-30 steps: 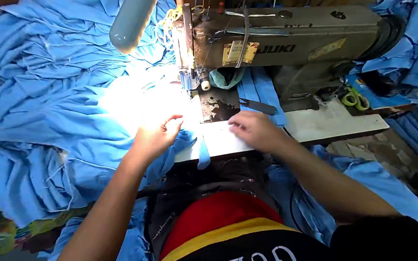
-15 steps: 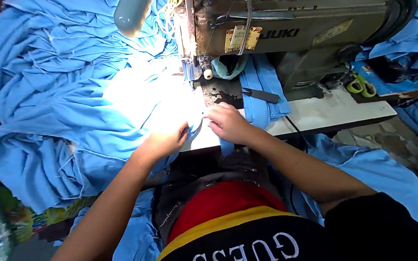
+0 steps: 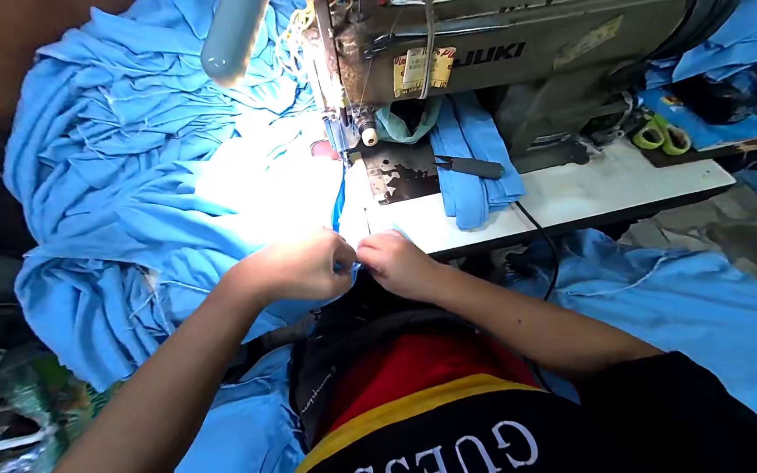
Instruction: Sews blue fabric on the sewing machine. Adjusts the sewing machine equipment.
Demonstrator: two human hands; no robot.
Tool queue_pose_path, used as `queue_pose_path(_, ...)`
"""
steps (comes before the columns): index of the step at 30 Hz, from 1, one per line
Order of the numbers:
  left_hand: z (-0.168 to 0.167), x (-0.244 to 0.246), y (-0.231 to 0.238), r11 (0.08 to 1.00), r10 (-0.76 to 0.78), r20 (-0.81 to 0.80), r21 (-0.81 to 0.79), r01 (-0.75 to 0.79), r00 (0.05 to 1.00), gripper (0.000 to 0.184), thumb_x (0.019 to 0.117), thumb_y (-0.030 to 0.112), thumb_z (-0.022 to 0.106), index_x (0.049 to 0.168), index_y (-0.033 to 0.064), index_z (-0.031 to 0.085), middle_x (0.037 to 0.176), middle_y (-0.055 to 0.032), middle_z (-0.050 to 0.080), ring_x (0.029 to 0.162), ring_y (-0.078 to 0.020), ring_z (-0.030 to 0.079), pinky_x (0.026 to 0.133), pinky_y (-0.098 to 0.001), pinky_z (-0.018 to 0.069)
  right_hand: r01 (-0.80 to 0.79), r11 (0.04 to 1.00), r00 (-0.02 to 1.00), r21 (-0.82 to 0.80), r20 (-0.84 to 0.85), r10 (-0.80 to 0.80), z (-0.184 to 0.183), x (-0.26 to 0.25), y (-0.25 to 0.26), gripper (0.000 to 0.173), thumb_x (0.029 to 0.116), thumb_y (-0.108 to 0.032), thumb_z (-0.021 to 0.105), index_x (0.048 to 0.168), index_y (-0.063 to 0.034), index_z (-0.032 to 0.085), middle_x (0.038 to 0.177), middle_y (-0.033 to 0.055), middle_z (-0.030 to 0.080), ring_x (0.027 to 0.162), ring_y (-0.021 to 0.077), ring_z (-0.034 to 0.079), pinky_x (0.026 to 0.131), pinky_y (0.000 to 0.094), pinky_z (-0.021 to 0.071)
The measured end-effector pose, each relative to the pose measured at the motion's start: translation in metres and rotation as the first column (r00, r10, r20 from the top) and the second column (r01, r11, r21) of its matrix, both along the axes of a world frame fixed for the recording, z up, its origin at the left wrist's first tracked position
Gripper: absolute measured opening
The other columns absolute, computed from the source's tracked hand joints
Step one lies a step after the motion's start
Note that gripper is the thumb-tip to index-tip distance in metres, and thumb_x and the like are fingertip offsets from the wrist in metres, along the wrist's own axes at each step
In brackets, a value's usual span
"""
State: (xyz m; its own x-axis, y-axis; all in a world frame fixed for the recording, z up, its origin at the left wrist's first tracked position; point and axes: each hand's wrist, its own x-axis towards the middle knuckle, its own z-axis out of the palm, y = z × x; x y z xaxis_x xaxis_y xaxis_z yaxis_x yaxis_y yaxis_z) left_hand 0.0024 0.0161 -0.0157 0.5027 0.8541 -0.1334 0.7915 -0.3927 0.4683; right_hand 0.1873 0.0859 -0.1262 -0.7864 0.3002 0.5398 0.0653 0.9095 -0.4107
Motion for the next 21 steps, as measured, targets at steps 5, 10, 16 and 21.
queue_pose_path(5, -0.036, -0.021, 0.037, 0.957, 0.285, -0.129, -0.026, -0.29, 0.95, 0.027, 0.1043, 0.019, 0.055, 0.106, -0.005, 0.067, 0.102, -0.0216, 0.067, 0.099, -0.037, 0.065, 0.087, -0.0576, 0.0491, 0.059, 0.986, 0.996, 0.157, 0.056, -0.069, -0.011, 0.007, -0.009, 0.012, 0.0915, -0.001, 0.062, 0.087, -0.0022, 0.073, 0.087, 0.0126, 0.072, 0.09, 0.0299, 0.072, 0.083, 0.0492, 0.0551)
queue_pose_path(10, -0.047, -0.015, 0.058, 0.893, 0.435, -0.256, 0.241, -0.379, 0.863, 0.022, 0.1013, 0.013, 0.059, 0.106, -0.0067, 0.068, 0.094, -0.0252, 0.068, 0.093, -0.0441, 0.067, 0.08, -0.062, 0.0503, 0.039, 0.992, 0.993, 0.117, 0.108, -0.051, -0.006, 0.005, -0.012, 0.013, 0.0926, -0.002, 0.062, 0.088, -0.002, 0.073, 0.088, 0.0127, 0.072, 0.09, 0.03, 0.071, 0.082, 0.0471, 0.0555)
queue_pose_path(16, -0.105, 0.004, 0.027, 0.868, 0.414, 0.104, 0.255, -0.426, 0.904, 0.042, 0.1022, 0.028, 0.057, 0.133, 0.0012, 0.065, 0.145, -0.023, 0.056, 0.133, -0.0419, 0.054, 0.108, -0.0629, 0.0405, 0.415, 0.904, 0.876, 0.102, 0.225, -0.427, 0.057, 0.058, 0.061, 0.024, 0.0982, -0.001, 0.054, 0.113, 0.0037, 0.072, 0.116, 0.0247, 0.069, 0.11, 0.0434, 0.067, 0.092, 0.0584, 0.0533)
queue_pose_path(21, -0.111, 0.004, 0.022, 0.841, 0.45, 0.1, 0.285, -0.459, 0.887, 0.043, 0.1001, 0.034, 0.059, 0.13, 0.0046, 0.068, 0.147, -0.0211, 0.054, 0.137, -0.042, 0.05, 0.112, -0.0648, 0.0336, 0.644, 0.759, 0.628, 0.095, 0.5, -0.596, 0.076, 0.082, 0.111, 0.027, 0.1042, -0.009, 0.054, 0.124, 0.0056, 0.066, 0.12, 0.032, 0.064, 0.119, 0.0526, 0.057, 0.098, 0.0659, 0.0442)
